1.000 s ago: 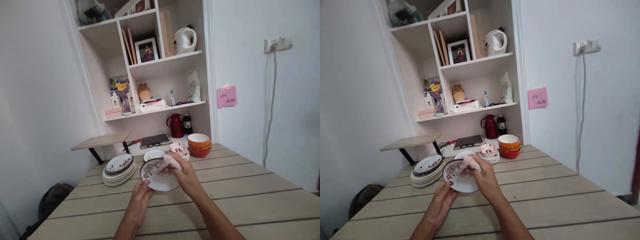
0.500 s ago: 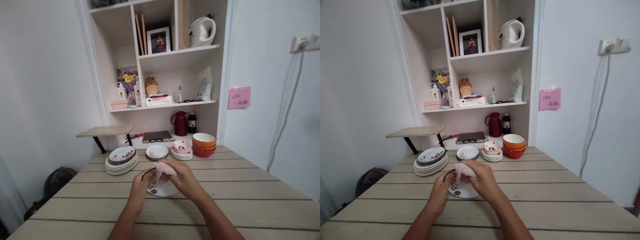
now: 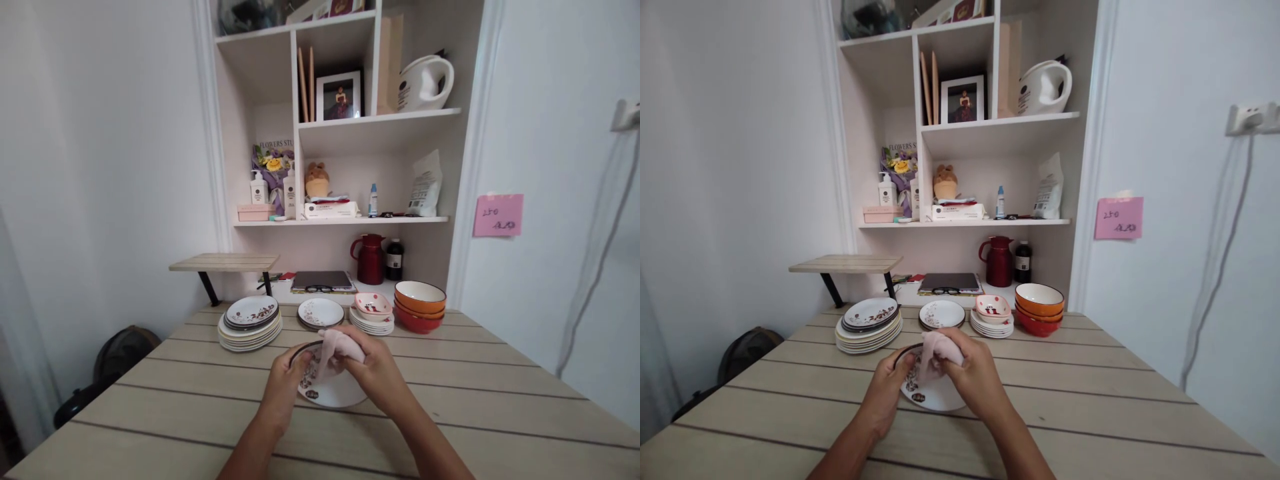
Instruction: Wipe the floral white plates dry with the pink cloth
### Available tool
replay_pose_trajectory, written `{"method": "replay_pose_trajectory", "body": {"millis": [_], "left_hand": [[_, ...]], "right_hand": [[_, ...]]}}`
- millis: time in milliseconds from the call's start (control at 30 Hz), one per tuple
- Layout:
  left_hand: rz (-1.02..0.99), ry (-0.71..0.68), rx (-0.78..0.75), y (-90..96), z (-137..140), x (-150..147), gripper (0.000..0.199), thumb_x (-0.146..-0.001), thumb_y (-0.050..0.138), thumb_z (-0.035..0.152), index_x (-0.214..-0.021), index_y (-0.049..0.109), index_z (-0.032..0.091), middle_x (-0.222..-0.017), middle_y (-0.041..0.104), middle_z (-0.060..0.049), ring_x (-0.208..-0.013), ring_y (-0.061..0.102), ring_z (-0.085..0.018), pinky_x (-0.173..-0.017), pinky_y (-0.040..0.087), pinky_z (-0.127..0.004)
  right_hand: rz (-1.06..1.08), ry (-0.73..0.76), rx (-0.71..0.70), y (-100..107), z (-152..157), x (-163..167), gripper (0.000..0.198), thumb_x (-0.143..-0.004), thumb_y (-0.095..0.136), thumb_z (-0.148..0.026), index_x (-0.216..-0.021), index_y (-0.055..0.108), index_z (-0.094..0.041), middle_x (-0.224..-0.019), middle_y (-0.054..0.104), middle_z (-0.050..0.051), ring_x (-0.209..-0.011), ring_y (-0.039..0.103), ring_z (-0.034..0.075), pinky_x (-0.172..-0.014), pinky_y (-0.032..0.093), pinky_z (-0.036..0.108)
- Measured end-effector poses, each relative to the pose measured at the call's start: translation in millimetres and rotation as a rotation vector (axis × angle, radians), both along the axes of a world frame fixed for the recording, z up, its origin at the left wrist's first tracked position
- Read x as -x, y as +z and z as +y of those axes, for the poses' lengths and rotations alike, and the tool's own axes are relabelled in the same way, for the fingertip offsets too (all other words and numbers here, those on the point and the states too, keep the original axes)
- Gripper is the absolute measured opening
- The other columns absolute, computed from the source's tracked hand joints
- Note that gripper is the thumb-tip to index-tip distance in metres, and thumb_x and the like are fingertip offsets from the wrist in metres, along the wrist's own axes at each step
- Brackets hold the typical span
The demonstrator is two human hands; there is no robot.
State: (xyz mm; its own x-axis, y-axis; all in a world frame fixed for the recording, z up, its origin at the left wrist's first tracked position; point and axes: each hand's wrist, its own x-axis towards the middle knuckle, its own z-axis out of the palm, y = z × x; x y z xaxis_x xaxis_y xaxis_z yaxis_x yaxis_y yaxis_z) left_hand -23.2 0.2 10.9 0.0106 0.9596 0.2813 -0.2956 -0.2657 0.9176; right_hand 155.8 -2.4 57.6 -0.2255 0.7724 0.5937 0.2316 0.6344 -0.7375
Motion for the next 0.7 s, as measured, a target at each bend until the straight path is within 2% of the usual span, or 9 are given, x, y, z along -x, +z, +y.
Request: {"method": "replay_pose_trajectory", "body": {"millis": [233, 433, 700], "left_hand": [[-0.055, -0.030, -0.018, -0.2, 1, 2, 0.042, -0.079, 0.068, 0.039, -0.112, 0.070, 0.014, -0.106, 0.073, -0.013, -0.100, 0.066, -0.028, -0.091, 0.050, -0.040], [-0.133, -0.042, 0.002, -0.6, 1, 2, 0.041, -0.078, 0.070, 0.038, -0.111, 0.070, 0.014, -0.102, 0.074, -0.012, -0.099, 0.067, -0.027, -0.091, 0.051, -0.040], [-0.337, -0.013, 0.098, 2.6, 4, 2, 0.045, -0.074, 0.074, 0.038, -0.113, 0.068, 0.015, -0.100, 0.075, -0.012, -0.097, 0.069, -0.027, -0.089, 0.053, -0.040]], "right_hand": [[0.069, -0.017, 0.048, 0, 1, 0, 0.042, -0.069, 0.055, -0.011, -0.107, 0.069, -0.023, -0.108, 0.072, 0.002, -0.097, 0.063, 0.023, -0.082, 0.048, 0.030], [0.141, -0.031, 0.079, -2, 4, 3, 0.040, -0.067, 0.056, -0.013, -0.104, 0.069, -0.021, -0.098, 0.073, 0.003, -0.088, 0.063, 0.022, -0.079, 0.047, 0.030], [0.370, -0.054, 0.191, -1, 2, 12, 0.036, -0.068, 0.063, -0.024, -0.104, 0.069, -0.021, -0.093, 0.071, 0.003, -0.083, 0.061, 0.023, -0.076, 0.047, 0.031]]}}
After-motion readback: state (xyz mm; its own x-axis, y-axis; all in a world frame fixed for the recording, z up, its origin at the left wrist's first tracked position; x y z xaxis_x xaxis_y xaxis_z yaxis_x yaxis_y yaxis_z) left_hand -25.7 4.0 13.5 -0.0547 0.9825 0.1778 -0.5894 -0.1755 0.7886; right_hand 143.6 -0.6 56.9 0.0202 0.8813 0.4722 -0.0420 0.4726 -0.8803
